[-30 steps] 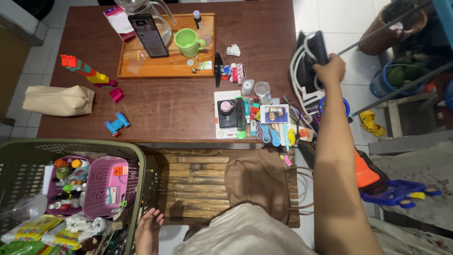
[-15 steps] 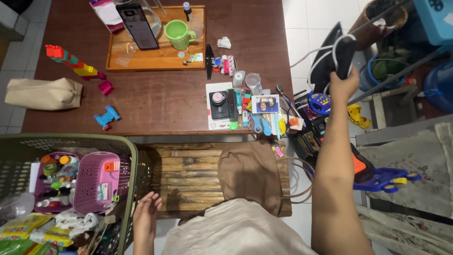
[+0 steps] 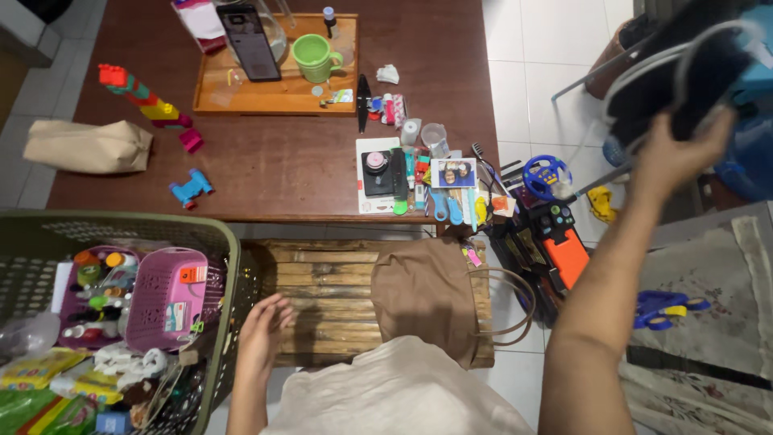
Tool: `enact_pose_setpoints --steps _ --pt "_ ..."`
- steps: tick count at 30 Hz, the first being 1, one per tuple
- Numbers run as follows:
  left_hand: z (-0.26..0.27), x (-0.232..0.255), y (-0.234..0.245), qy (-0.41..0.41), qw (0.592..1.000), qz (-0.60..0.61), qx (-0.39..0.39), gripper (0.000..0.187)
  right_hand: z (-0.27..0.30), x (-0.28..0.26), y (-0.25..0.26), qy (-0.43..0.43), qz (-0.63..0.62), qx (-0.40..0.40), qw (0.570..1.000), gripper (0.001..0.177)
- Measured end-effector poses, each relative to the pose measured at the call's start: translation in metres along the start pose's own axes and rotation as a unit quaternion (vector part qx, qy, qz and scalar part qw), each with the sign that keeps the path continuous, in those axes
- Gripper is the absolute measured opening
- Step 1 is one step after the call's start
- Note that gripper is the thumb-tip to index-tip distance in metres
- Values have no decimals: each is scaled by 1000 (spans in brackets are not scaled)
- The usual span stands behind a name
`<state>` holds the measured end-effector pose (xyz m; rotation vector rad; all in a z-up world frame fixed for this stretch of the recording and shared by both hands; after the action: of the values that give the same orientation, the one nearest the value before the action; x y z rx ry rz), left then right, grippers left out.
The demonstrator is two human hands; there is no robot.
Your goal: The person empties a large plastic storage basket of assorted household items, including a wrench, pliers, cables, bottles, toys, and small containers, and arranges them on the wooden table. They pick items out of the basket one at a time and place them in groups on the table surface.
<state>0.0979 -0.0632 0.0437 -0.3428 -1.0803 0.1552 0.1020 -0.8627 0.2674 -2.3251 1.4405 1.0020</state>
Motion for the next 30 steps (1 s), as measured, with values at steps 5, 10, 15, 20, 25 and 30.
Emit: enact_pose_setpoints --steps 5,10,15,20,25,30 --pt "4 39 -82 5 988 -5 -154 35 -11 -107 4 -86 -148 -32 985 34" --pt "14 64 -168 29 949 31 -313 41 0 -185 -18 -95 -297 -75 947 30" --pt "6 77 -224 61 907 96 -406 60 25 -233 -43 -74 -355 -74 929 28" --pt "-8 56 -248 184 826 286 -449 75 84 -278 -116 -51 -442 -146 883 46" --pt "-35 22 -203 131 869 284 -382 51 184 -262 -203 -290 -550 -182 762 51" --pt "-62 -15 -148 101 898 262 -340 40 267 -255 -268 -340 -700 -281 561 47"
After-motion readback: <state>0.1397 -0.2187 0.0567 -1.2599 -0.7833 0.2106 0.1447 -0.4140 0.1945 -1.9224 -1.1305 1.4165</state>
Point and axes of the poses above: each hand's wrist, its own z-axis away from the middle knuckle, its own y-axis out of the back of the hand, x = y × z, the point moved 7 cm from there along -z, towards the middle knuckle, and after that the axes turned 11 degrees about -x, right-handed, at the moved point
